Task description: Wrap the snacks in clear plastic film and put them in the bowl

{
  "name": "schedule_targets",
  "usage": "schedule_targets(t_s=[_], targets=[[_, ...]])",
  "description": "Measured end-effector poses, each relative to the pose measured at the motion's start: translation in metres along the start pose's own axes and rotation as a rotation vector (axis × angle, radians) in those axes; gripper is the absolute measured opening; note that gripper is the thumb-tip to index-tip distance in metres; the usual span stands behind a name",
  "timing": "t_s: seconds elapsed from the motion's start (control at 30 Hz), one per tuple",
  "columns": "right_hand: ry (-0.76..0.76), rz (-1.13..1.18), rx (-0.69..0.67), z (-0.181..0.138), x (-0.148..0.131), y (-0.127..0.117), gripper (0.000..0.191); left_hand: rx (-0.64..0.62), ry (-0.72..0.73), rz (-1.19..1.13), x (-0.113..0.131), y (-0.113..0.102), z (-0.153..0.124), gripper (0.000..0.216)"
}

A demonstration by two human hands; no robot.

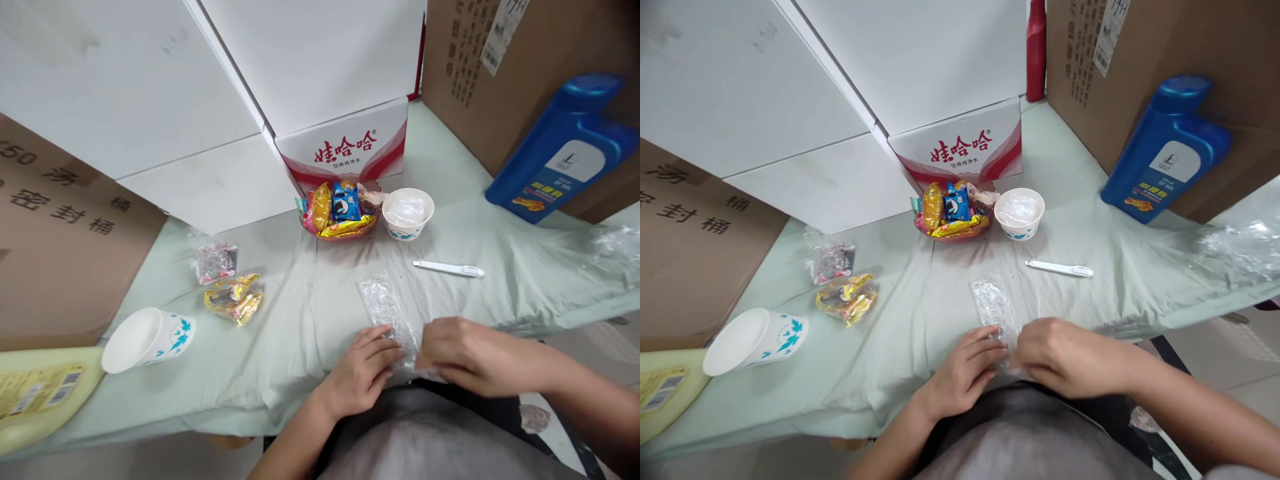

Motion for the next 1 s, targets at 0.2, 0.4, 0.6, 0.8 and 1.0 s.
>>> schedule_targets(t_s=[0.2, 0.4, 0.6, 0.8, 1.0], targets=[[0.152, -0.073, 0.166, 0.082, 0.043, -0.024, 0.019, 0.099, -0.112, -0.119, -0.01, -0.005, -0.001, 0.03], [0.215, -0.226, 0.208, 0.132, 0.068, -0.016, 0.017, 0.165, -0.211, -0.208, -0.02, -0.007, -0.005, 0.035], [0.284, -0.413, 0.279, 0.144, 0.072, -0.004, 0.017, 0.178, -0.279, -0.204, -0.029, -0.007, -0.01, 0.036], [0.313, -0.527, 0.312, 0.142, 0.072, 0.005, 0.025, 0.413, -0.355, -0.125, -0.025, -0.018, -0.011, 0.026], [0.316, -0.528, 0.33, 0.141, 0.074, 0.007, 0.028, 0.429, -0.176, 0.217, -0.031, -0.039, -0.001, 0.028]])
Point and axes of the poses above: each hand's wrist, its own z-axis towards the middle knuckle, its own y-axis out of the palm, x = y × z, the point moved 5 cm from there along z, towards the middle knuckle, and after that the axes turned 13 degrees about y, right-handed, at the moved point
